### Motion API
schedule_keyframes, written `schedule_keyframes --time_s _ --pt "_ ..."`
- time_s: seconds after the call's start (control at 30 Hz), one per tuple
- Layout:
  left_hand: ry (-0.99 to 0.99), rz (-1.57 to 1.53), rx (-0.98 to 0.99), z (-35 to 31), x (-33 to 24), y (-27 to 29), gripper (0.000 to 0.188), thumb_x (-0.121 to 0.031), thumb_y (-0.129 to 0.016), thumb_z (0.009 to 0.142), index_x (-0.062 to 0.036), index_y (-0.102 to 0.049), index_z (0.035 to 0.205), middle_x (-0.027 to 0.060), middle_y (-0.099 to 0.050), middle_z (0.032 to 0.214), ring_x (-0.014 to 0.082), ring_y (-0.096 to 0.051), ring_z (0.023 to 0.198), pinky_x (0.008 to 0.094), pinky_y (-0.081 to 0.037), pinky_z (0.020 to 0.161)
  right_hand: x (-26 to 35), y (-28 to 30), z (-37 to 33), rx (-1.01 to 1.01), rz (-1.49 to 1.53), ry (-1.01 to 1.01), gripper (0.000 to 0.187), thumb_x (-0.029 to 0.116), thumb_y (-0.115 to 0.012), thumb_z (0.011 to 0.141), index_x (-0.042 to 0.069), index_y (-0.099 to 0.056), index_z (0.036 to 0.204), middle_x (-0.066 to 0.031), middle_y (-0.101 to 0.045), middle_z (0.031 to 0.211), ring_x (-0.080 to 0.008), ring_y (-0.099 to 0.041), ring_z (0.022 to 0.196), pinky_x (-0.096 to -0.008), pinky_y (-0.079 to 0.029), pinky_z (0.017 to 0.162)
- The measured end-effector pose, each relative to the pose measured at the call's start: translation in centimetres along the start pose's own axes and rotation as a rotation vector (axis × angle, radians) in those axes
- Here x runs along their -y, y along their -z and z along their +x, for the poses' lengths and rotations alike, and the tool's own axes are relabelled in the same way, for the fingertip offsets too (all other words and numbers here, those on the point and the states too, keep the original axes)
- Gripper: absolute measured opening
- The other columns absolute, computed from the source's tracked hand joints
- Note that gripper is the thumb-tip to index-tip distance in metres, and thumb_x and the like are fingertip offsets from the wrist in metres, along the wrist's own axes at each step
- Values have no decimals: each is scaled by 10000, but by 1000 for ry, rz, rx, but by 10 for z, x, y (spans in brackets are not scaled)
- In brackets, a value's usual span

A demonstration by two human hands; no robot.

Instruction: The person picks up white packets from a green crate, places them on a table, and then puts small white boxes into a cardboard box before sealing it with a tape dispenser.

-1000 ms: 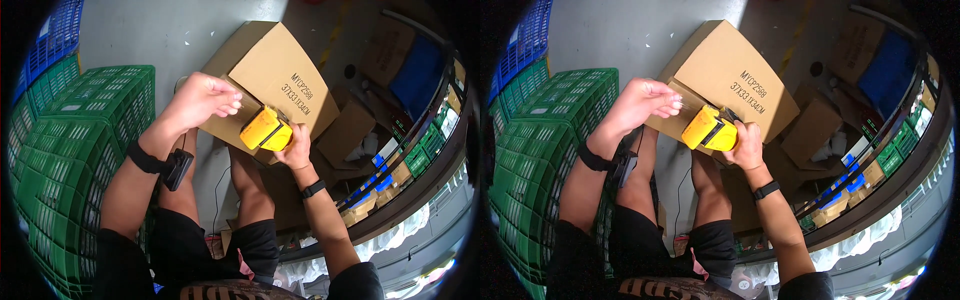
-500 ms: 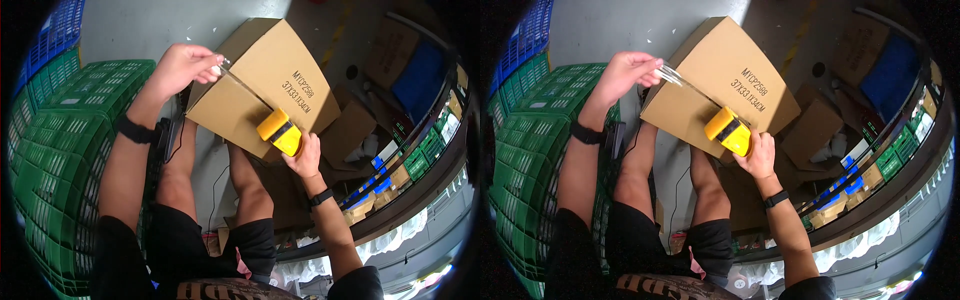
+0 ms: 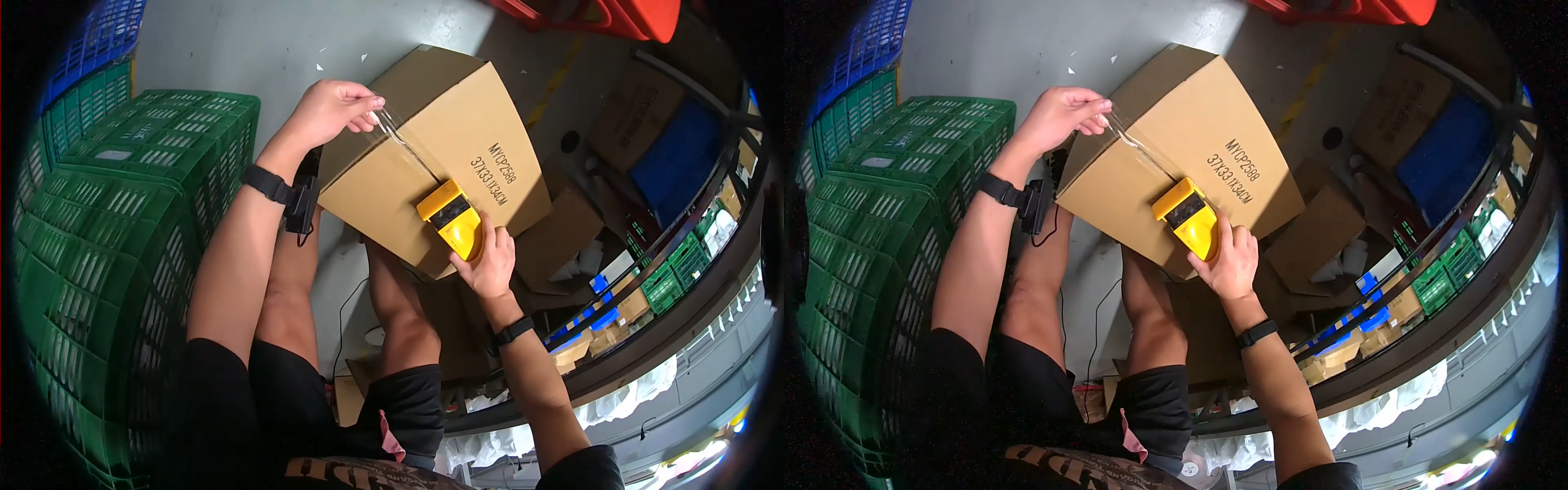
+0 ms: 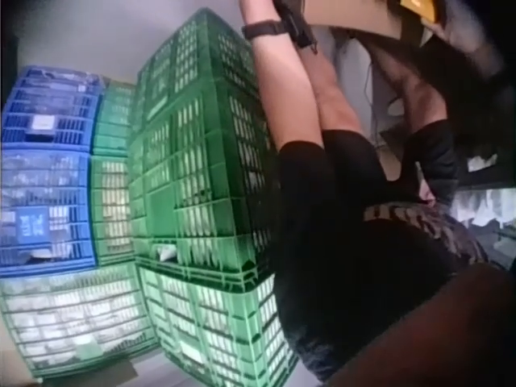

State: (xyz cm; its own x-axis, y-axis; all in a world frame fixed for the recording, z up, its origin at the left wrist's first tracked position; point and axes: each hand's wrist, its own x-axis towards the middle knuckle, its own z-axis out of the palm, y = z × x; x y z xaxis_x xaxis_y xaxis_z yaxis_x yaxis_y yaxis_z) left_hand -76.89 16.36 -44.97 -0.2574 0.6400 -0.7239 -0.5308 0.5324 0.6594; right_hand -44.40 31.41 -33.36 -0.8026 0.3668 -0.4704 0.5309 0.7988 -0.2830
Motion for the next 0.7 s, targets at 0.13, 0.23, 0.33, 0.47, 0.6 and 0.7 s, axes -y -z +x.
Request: schedule_keyframes --time_s 0.13,0.23,0.33,0.47,0.6,0.7 --pt "-17 -56 -29 13 25 -6 248 -236 -634 927 5 -687 951 46 -683 787 91 -633 670 236 -510 632 0 -2 2 6 -4 -3 870 427 -778 646 12 -458 1340 -169 -510 903 -347 -522 819 -425 -446 761" --pt "-56 130 -88 16 25 -18 228 -228 -639 917 -8 -680 960 53 -672 762 106 -626 664 262 -500 629 -3 -3 0 8 7 -9 861 442 -769 655 8 -461 1332 -172 -511 903 -351 -524 821 -428 -447 761" --pt "-117 288 -150 13 29 -27 215 -229 -640 908 -23 -670 964 67 -660 762 134 -623 682 290 -490 644 -3 -7 -1 -13 14 -4 856 461 -758 664 0 -466 1322 -173 -513 899 -352 -527 816 -428 -453 753" --pt "-208 418 -211 14 39 -28 208 -243 -635 903 -44 -652 962 97 -640 806 196 -617 751 325 -475 695 -2 -8 1 -22 12 10 852 455 -760 663 1 -467 1321 -170 -514 895 -348 -530 809 -423 -459 746" --pt "-224 398 -186 18 42 -35 230 -266 -621 910 -42 -631 959 121 -623 859 261 -601 816 345 -466 743 -7 -9 -1 -40 22 6 855 458 -767 647 12 -477 1317 -166 -513 889 -342 -532 802 -420 -463 743" --pt "-225 380 -165 26 50 -38 269 -292 -602 921 -25 -618 952 132 -618 886 301 -594 845 365 -466 767 -8 -8 -1 -41 10 -9 854 448 -775 632 18 -485 1311 -164 -510 884 -339 -533 800 -417 -463 742"
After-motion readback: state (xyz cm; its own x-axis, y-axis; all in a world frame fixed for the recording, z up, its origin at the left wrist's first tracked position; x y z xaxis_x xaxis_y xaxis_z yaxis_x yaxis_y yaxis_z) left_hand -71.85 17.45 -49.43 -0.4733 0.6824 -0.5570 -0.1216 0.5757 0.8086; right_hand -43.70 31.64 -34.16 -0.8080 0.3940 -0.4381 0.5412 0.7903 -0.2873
